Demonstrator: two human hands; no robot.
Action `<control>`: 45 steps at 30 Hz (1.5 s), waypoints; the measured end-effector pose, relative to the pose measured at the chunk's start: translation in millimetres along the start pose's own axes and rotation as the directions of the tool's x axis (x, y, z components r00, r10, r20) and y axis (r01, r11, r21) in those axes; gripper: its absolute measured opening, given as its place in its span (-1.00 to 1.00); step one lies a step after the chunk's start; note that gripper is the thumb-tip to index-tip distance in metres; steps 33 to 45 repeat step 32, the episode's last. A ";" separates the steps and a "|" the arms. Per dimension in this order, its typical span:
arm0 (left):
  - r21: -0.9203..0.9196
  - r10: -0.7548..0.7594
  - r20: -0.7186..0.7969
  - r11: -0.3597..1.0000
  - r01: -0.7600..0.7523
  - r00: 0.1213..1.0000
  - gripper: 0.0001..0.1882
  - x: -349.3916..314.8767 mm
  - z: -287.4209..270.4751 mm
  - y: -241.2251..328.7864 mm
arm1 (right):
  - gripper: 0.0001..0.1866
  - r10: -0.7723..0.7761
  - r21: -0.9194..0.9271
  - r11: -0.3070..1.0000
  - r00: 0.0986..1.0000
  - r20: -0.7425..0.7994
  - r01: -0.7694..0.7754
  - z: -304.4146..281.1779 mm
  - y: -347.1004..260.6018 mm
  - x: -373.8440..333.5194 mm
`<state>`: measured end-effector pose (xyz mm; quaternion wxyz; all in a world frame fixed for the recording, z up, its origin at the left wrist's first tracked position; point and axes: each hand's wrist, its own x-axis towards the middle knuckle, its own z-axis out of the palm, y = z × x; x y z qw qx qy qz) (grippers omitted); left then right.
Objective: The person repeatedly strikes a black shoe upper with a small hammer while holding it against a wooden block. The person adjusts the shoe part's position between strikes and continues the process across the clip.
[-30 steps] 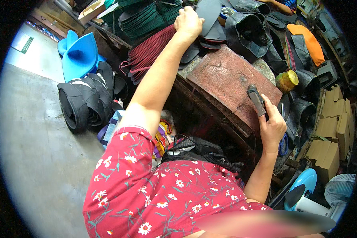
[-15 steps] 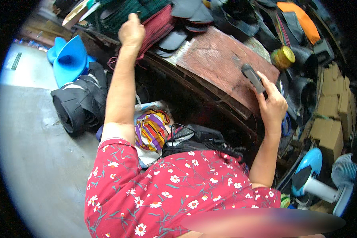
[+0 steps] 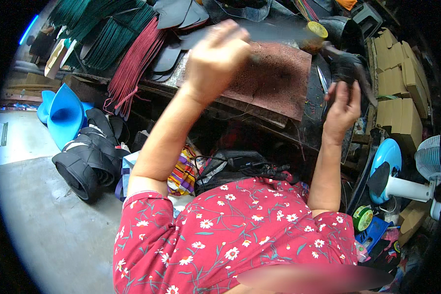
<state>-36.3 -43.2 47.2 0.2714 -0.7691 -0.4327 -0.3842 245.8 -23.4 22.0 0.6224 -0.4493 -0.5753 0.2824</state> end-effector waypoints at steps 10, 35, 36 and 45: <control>-0.018 -0.432 0.243 0.893 0.449 0.869 -0.56 -21.1 26.2 -10.9 | -0.75 0.118 -0.011 0.993 0.983 0.138 -0.118 -2.9 5.2 4.9; -0.060 -0.491 0.334 0.840 0.538 0.804 -0.33 -20.9 52.0 -9.3 | -0.52 0.127 -0.578 0.816 0.973 0.193 0.008 11.3 10.7 22.6; -0.060 -0.491 0.334 0.840 0.538 0.804 -0.33 -20.9 52.0 -9.3 | -0.52 0.127 -0.578 0.816 0.973 0.193 0.008 11.3 10.7 22.6; -0.060 -0.491 0.334 0.840 0.538 0.804 -0.33 -20.9 52.0 -9.3 | -0.52 0.127 -0.578 0.816 0.973 0.193 0.008 11.3 10.7 22.6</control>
